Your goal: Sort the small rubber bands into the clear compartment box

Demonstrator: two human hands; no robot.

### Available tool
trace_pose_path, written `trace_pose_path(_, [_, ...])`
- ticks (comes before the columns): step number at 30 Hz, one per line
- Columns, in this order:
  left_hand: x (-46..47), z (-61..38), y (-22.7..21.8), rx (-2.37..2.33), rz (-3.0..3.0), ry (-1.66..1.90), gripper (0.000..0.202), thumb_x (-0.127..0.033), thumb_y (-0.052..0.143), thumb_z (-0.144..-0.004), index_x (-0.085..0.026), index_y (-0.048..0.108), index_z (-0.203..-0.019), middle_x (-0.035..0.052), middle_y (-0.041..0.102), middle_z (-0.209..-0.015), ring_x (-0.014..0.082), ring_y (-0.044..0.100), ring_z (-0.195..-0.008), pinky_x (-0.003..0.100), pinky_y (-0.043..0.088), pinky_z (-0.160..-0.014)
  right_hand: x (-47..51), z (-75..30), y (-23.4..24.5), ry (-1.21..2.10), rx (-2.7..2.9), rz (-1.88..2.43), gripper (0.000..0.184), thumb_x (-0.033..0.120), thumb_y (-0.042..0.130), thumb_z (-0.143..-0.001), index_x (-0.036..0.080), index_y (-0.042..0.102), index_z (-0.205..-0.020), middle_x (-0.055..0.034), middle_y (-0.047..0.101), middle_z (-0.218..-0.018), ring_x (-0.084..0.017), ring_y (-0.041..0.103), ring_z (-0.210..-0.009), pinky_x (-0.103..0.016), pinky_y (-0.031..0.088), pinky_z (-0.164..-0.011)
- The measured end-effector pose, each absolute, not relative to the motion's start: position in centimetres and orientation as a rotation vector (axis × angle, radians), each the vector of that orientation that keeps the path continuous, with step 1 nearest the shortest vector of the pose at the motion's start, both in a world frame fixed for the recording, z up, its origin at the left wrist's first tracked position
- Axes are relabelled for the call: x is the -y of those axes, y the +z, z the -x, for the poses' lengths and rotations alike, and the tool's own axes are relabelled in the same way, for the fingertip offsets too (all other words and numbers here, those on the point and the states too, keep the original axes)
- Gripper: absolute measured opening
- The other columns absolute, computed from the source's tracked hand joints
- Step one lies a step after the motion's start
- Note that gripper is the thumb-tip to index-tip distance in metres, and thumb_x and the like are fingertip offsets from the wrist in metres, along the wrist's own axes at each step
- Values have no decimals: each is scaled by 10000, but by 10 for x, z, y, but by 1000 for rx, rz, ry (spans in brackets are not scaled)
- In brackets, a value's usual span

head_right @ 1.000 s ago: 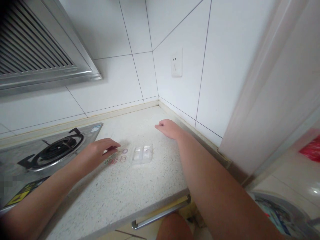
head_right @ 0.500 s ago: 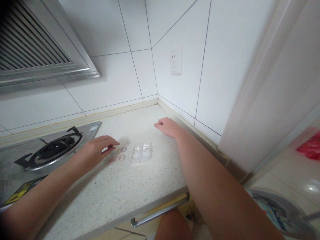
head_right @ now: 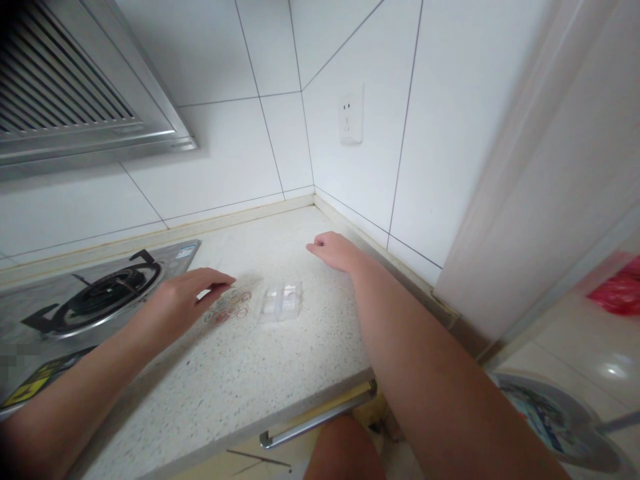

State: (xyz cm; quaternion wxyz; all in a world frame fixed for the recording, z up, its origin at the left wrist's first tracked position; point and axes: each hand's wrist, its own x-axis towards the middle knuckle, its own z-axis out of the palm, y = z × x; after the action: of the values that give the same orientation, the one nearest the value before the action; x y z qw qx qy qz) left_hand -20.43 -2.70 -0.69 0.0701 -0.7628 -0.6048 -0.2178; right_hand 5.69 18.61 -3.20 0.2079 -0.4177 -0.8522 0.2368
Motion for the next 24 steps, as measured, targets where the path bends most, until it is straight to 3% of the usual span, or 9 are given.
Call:
trace_pose_path(5, [32,189,-7,2015,2247,-764,144,-309,583,-930,-255,696,-1001,-16,744,-914,149,685,-805,271,507,-746,-187,-57,-32,662,2375,1160,418,535,481,-869,152,514,-704,-9,527,-671,-88,422,-619,-264,258,-604])
trace_pose_path(12, [35,161,-18,2236,2231,-1191,177,-414,620,-903,-250,682,-929,-25,697,-843,104,611,-704,210,457,-598,-188,-57,-33,661,2382,1148,424,534,483,-874,149,512,-698,-12,515,-666,-86,413,-612,-269,252,-605])
trace_pose_path(18, [31,146,-29,2102,2422,-1302,152,-363,601,-918,-231,675,-897,-14,644,-823,100,567,-727,214,432,-627,-191,-56,-36,655,2378,1132,427,530,479,-875,146,489,-687,-9,494,-652,-85,408,-610,-271,251,-602])
trace_pose_path(24, [29,150,-35,2184,2514,-1420,211,-420,610,-908,-215,661,-913,-7,639,-790,105,548,-690,217,420,-608,-195,-57,-38,646,2367,1120,439,529,472,-877,142,466,-669,-9,464,-638,-84,394,-615,-269,247,-607])
